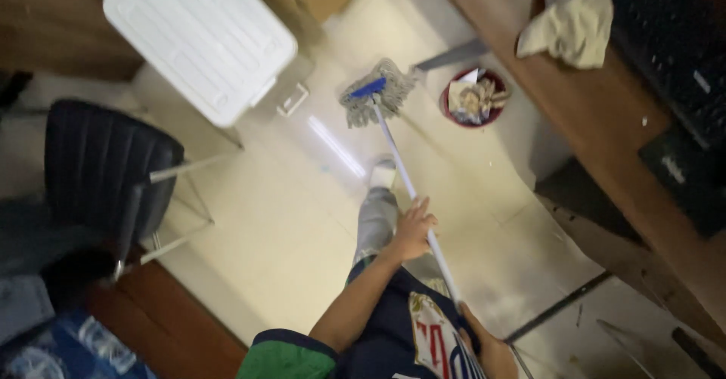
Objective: Cleaning a storage bin lid, wiping a desk surface, and mopping the floor in an office workstation area.
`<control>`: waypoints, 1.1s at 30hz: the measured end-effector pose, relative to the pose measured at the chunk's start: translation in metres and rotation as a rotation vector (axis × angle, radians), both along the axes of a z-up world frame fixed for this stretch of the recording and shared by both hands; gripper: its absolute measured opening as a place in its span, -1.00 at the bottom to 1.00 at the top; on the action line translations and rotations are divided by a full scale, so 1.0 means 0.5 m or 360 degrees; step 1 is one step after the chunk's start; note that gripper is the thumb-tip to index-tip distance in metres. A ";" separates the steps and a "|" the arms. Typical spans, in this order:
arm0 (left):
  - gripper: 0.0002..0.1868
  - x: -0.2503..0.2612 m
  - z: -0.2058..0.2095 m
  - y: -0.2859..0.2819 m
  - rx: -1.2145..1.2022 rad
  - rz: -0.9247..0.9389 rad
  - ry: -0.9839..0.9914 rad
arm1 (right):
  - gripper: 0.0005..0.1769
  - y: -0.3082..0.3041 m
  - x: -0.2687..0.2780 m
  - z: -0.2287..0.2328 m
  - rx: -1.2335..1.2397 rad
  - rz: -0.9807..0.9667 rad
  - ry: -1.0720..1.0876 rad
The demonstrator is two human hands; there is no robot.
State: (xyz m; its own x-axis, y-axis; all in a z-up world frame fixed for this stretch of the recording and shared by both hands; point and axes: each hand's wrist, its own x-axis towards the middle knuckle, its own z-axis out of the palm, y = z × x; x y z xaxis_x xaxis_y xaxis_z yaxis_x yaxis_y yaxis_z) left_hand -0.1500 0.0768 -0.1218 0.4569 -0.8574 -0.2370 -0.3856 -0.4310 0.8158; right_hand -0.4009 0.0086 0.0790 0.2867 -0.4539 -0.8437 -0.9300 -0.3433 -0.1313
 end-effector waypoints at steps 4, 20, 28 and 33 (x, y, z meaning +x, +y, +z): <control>-0.55 -0.187 0.030 0.039 0.0046 -0.0045 0.0096 | -0.32 0.009 -0.123 0.024 -0.0028 0.0049 0.0039; -0.52 -0.188 -0.014 0.125 0.0054 0.0123 -0.0238 | -0.38 0.089 -0.089 0.085 -0.0198 0.0182 -0.0141; -0.61 0.153 -0.063 0.124 0.0392 -0.0077 -0.0009 | -0.39 0.133 0.239 0.059 -0.0157 0.0077 -0.0401; -0.57 0.061 -0.109 0.168 0.0414 -0.0133 0.0089 | -0.30 0.160 0.117 0.041 -0.0092 0.0037 -0.0376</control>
State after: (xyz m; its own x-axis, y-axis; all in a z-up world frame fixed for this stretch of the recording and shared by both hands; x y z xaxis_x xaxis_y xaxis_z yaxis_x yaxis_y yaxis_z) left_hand -0.1197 0.1610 -0.1761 0.3672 -0.7987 -0.4768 -0.3863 -0.5972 0.7029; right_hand -0.3426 0.0885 0.0998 0.4839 -0.4906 -0.7247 -0.8676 -0.3773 -0.3239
